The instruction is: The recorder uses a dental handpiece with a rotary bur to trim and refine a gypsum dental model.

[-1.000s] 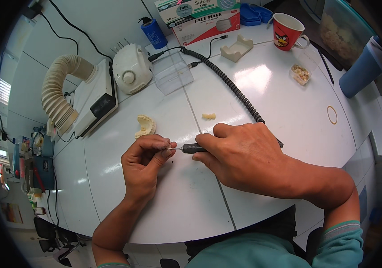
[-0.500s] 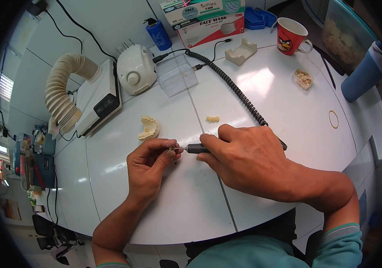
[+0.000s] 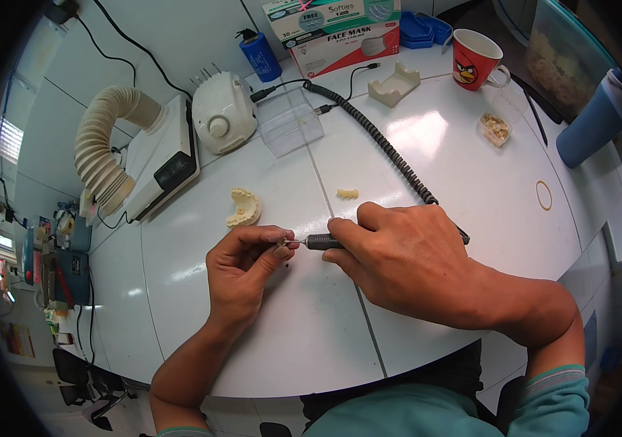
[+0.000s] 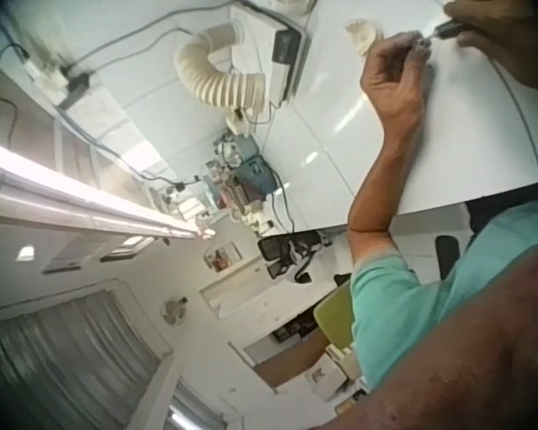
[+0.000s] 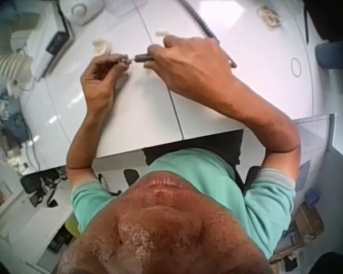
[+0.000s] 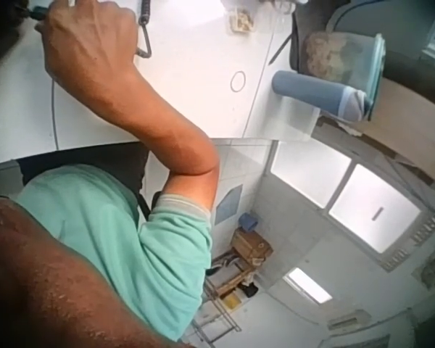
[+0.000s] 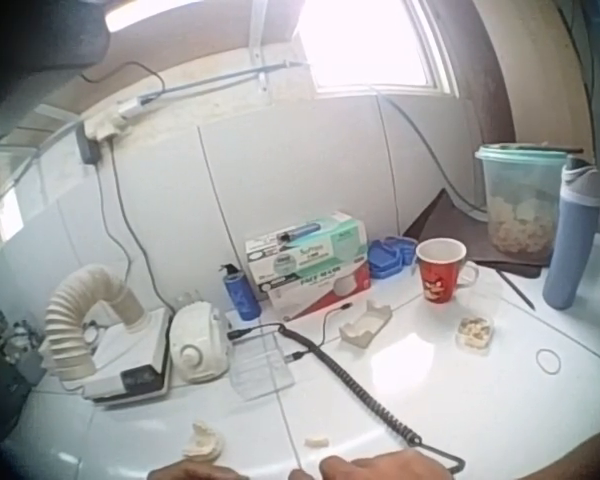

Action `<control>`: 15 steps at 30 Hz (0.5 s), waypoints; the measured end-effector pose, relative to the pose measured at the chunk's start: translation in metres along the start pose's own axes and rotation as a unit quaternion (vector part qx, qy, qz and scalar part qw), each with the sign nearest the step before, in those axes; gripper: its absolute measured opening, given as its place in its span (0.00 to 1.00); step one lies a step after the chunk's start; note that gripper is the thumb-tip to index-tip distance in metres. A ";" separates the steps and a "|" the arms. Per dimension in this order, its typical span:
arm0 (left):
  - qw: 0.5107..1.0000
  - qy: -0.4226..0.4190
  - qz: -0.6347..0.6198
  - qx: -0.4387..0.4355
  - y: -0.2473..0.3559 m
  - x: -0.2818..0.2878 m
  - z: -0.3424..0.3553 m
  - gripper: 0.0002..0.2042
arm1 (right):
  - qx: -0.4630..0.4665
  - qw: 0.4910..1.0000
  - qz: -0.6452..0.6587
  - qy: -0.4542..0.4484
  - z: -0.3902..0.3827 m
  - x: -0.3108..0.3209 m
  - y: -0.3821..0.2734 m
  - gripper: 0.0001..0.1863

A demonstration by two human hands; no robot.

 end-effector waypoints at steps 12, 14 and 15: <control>0.999 -0.008 -0.006 -0.037 0.000 0.002 0.003 0.08 | 0.009 0.999 0.027 -0.023 0.004 0.001 0.003 0.20; 0.999 -0.010 -0.002 -0.050 0.001 0.002 0.002 0.09 | 0.005 0.998 0.050 -0.039 0.005 0.000 0.005 0.20; 0.999 -0.009 -0.002 -0.050 0.001 0.002 0.002 0.09 | 0.006 0.998 0.050 -0.039 0.005 0.001 0.006 0.20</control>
Point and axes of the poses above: each hand's wrist, its own z-axis towards the middle knuckle, its own x-axis out of the back of the hand, y = z × x, the point moved 7 cm from there along z, towards the middle knuckle, and after that the axes turned 9 degrees about -y, right-handed, at the moved point
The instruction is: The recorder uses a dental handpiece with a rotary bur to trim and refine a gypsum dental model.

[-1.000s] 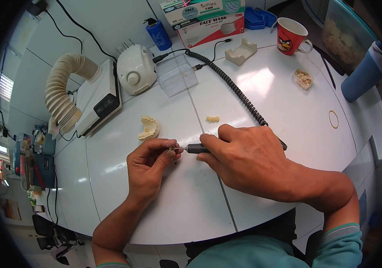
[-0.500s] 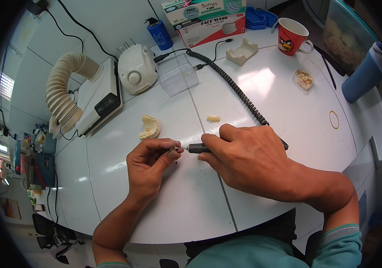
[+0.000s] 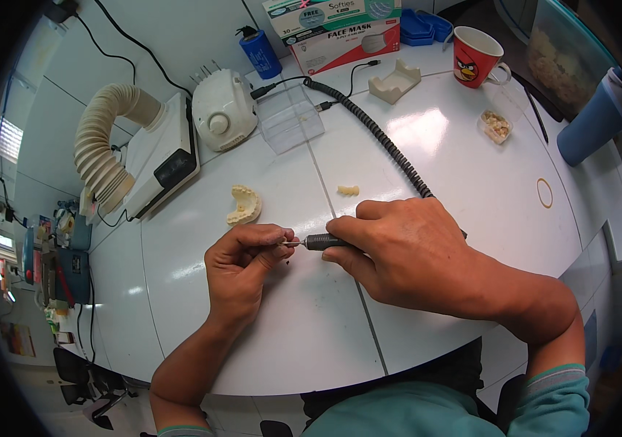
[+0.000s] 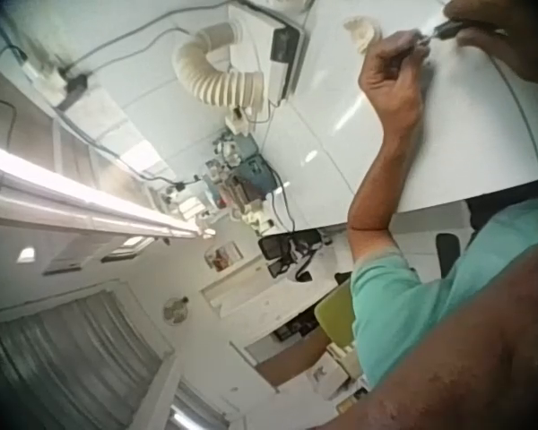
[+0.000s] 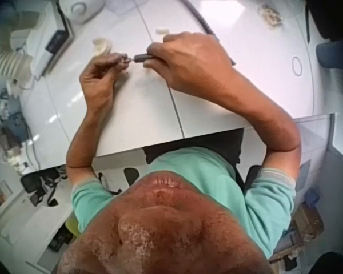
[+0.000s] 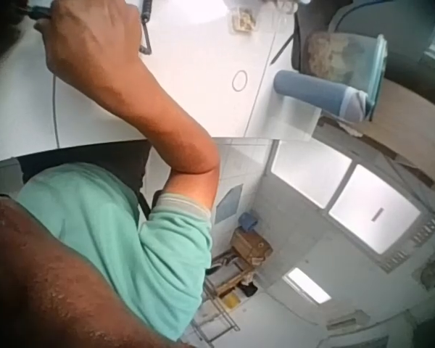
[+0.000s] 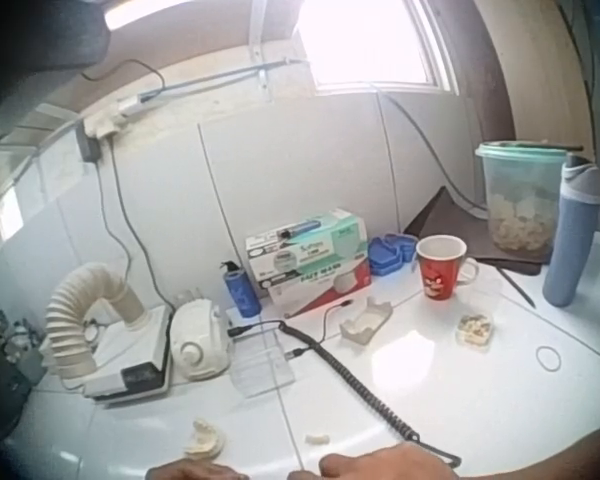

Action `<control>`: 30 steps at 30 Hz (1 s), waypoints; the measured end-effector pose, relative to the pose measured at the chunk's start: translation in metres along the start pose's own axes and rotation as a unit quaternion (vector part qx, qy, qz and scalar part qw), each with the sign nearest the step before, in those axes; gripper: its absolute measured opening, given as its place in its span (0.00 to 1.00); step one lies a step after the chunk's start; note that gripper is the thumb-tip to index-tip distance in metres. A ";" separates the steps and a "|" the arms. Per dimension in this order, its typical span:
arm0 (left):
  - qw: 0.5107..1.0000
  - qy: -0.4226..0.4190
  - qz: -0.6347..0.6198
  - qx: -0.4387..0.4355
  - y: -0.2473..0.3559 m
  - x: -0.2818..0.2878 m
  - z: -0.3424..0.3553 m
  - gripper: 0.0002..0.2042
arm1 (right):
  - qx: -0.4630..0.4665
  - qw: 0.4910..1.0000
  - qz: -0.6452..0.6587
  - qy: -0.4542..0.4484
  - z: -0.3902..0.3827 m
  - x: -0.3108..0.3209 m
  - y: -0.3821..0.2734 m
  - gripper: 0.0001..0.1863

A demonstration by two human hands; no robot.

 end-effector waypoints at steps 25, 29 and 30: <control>0.989 0.017 -0.104 0.103 -0.013 0.005 0.001 0.09 | 0.027 0.989 -0.077 0.126 0.000 0.010 -0.001 0.14; 0.988 0.017 -0.110 0.106 -0.014 0.005 0.002 0.09 | 0.045 0.987 -0.077 0.133 0.000 0.008 -0.003 0.15; 0.988 0.015 -0.110 0.107 -0.014 0.005 0.002 0.09 | 0.043 0.987 -0.077 0.134 0.000 0.008 -0.003 0.15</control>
Point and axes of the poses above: each hand's wrist, its own z-axis towards the middle knuckle, its own x-axis out of the back of the hand, y = z × x, the point moved 7 cm from there along z, towards the middle knuckle, and after that the axes turned 9 degrees about -y, right-handed, at the moved point
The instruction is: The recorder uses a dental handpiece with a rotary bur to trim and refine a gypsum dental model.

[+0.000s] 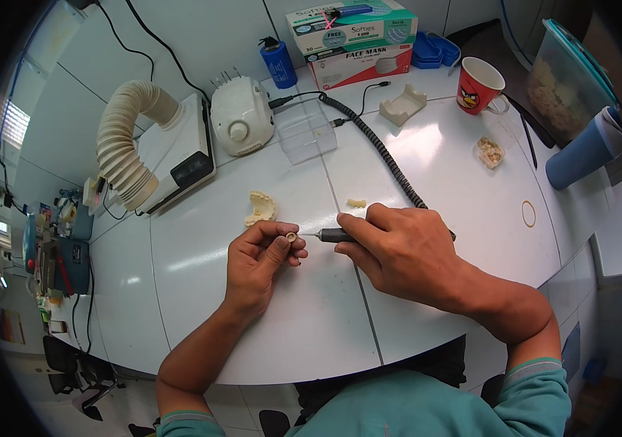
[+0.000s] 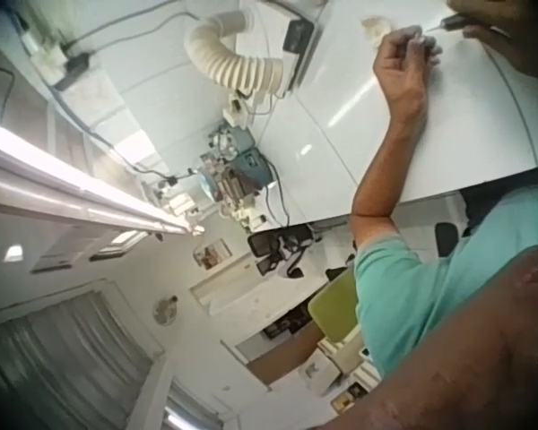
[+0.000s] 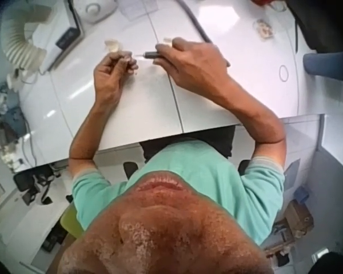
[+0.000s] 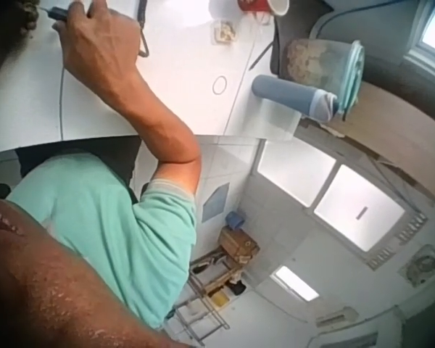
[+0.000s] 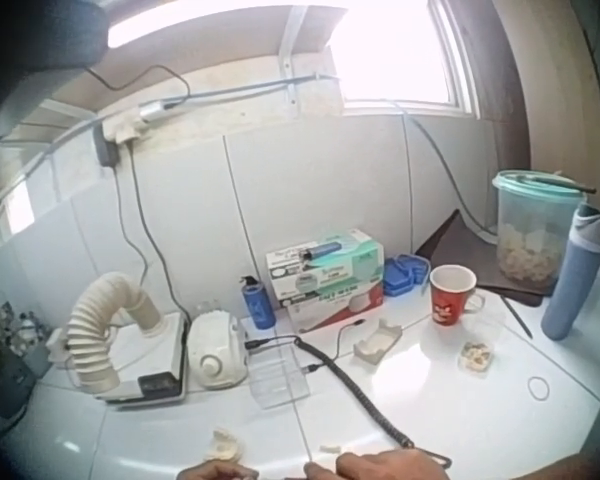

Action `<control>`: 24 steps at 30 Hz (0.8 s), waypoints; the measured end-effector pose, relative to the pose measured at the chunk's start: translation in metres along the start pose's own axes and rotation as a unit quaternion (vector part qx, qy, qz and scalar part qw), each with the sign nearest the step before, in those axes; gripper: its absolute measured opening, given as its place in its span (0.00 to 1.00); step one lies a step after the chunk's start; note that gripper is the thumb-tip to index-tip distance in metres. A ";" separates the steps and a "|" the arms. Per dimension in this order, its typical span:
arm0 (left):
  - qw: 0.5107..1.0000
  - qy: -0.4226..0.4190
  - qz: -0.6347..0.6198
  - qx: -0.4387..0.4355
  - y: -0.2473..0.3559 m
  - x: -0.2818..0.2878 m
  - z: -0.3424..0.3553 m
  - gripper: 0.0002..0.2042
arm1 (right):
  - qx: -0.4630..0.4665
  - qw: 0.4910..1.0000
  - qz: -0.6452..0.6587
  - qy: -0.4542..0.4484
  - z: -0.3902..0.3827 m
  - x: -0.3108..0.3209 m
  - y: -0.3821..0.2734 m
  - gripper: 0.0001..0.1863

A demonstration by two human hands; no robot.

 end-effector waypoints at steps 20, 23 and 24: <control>0.998 0.008 0.069 -0.008 0.002 -0.001 -0.002 0.07 | 0.002 1.000 -0.007 -0.011 -0.002 -0.007 -0.004 0.16; 0.995 0.011 0.094 -0.007 0.003 -0.003 -0.002 0.08 | -0.011 0.999 -0.010 -0.041 -0.003 -0.010 -0.002 0.16; 0.995 0.010 0.095 -0.007 0.003 -0.003 -0.002 0.08 | -0.012 0.999 -0.010 -0.040 -0.003 -0.009 -0.003 0.16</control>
Point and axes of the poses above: each hand's wrist, its own z-axis towards the middle knuckle, its own x-axis out of the back of the hand, y = z × x, the point moved 7 cm from there along z, towards the middle knuckle, and after that the axes turned 9 degrees about -y, right-handed, at the moved point
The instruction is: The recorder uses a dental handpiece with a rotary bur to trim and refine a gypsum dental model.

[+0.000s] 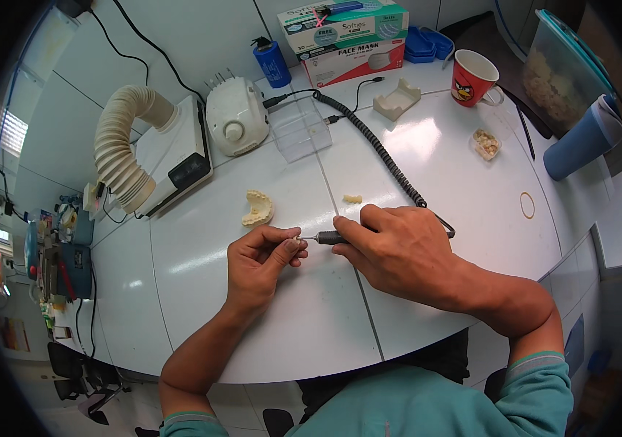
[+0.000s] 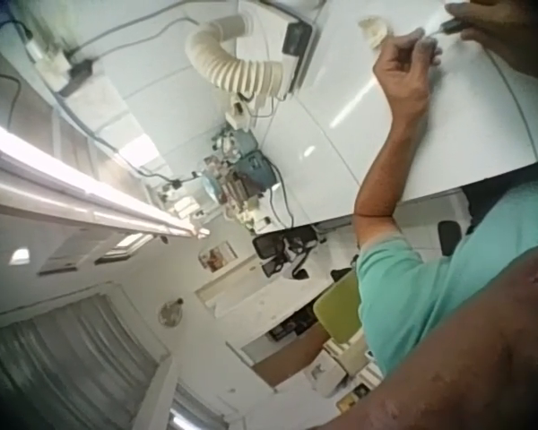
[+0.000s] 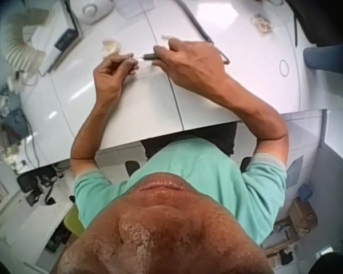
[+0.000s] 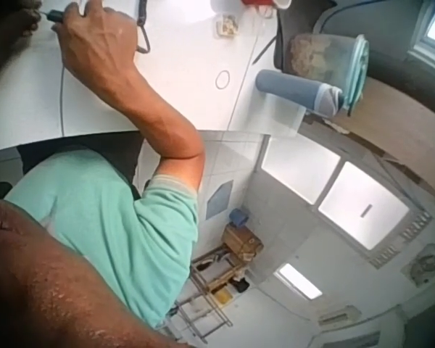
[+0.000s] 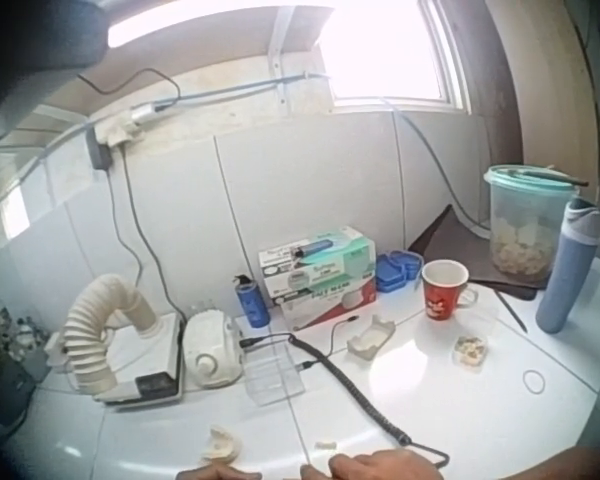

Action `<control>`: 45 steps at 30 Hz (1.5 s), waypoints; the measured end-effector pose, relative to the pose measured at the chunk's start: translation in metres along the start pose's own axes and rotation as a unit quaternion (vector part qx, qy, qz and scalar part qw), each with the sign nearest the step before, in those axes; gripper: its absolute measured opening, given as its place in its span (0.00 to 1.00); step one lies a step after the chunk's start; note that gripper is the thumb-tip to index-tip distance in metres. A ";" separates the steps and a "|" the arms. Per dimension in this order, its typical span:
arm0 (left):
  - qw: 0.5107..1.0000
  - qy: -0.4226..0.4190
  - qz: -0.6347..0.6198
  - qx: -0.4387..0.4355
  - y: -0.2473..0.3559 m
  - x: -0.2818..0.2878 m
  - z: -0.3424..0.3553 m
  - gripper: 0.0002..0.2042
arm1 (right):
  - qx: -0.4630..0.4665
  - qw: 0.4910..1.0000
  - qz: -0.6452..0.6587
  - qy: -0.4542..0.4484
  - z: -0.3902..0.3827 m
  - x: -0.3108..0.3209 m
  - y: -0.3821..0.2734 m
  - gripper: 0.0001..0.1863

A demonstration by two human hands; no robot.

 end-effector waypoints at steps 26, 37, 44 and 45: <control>1.000 0.002 0.008 0.004 0.003 0.000 -0.002 0.09 | -0.010 1.000 0.011 -0.004 -0.001 0.000 -0.001 0.16; 1.000 -0.004 0.010 -0.002 0.002 -0.003 -0.002 0.09 | -0.008 1.000 0.011 -0.010 -0.002 0.001 0.000 0.15; 1.000 -0.003 0.006 0.004 0.001 -0.002 -0.001 0.09 | -0.017 1.000 0.008 -0.022 -0.002 -0.002 -0.001 0.16; 1.000 -0.003 0.006 0.004 0.001 -0.002 -0.002 0.09 | -0.017 1.000 0.008 -0.022 -0.001 -0.001 -0.001 0.16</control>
Point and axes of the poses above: each hand's wrist, its own z-axis towards the middle knuckle, its own x-axis out of the back of the hand, y = z × x, the point moved 7 cm from there along z, towards the middle knuckle, and after that the axes turned 9 degrees about -y, right-handed, at the moved point
